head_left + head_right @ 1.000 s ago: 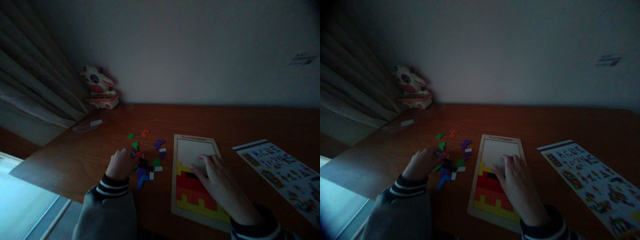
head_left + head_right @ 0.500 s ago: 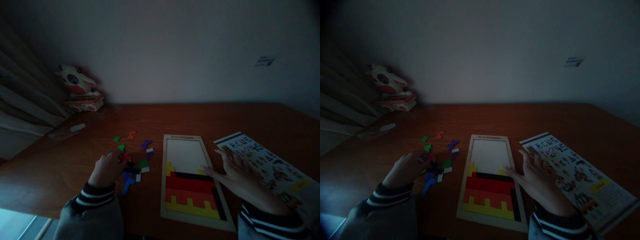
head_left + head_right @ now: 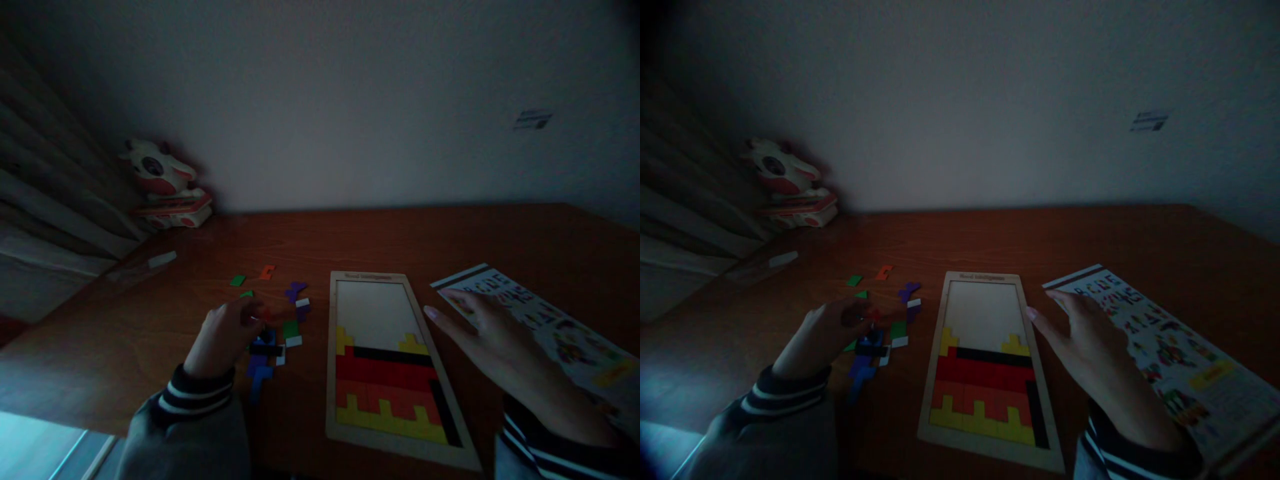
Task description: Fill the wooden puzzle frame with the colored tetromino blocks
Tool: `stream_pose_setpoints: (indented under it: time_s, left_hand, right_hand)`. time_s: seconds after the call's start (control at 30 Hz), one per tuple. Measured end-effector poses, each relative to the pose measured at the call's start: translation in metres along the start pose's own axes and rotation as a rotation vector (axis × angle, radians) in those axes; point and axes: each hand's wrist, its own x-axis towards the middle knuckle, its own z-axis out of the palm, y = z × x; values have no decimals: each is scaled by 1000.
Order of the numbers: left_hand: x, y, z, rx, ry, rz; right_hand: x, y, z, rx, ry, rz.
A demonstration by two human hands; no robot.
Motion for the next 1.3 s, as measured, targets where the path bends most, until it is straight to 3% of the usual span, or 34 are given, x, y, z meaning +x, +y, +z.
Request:
stream_pose_setpoints:
  time_s: [0.1,0.23,0.33,0.43,0.57,0.73,0.9,1.07,1.3]
  left_hand:
    - [-4,8,0,-204,-38,61]
    - [-11,29,5,-471,-109,236]
    - [-16,51,14,-523,-111,401]
    - [-20,72,24,-567,-77,522]
    - [-25,90,37,-608,35,671]
    - [-19,94,53,-411,65,800]
    - [-7,83,66,-87,58,673]
    - [-4,75,67,-56,43,628]
    - [-5,80,65,-10,-43,591]
  right_hand:
    - [-4,-23,-1,128,-57,-70]
    - [-19,-74,-4,347,-244,-224]
    - [-29,-104,-2,523,-356,-315]
    - [-32,-116,-1,615,-459,-315]
    - [-26,-103,-9,567,-457,-274]
    - [-11,-53,-12,454,-329,-126]
    - [0,-18,3,402,-230,10]
    - [-1,-20,10,258,-305,38]
    - [-2,-13,15,241,-335,-62]
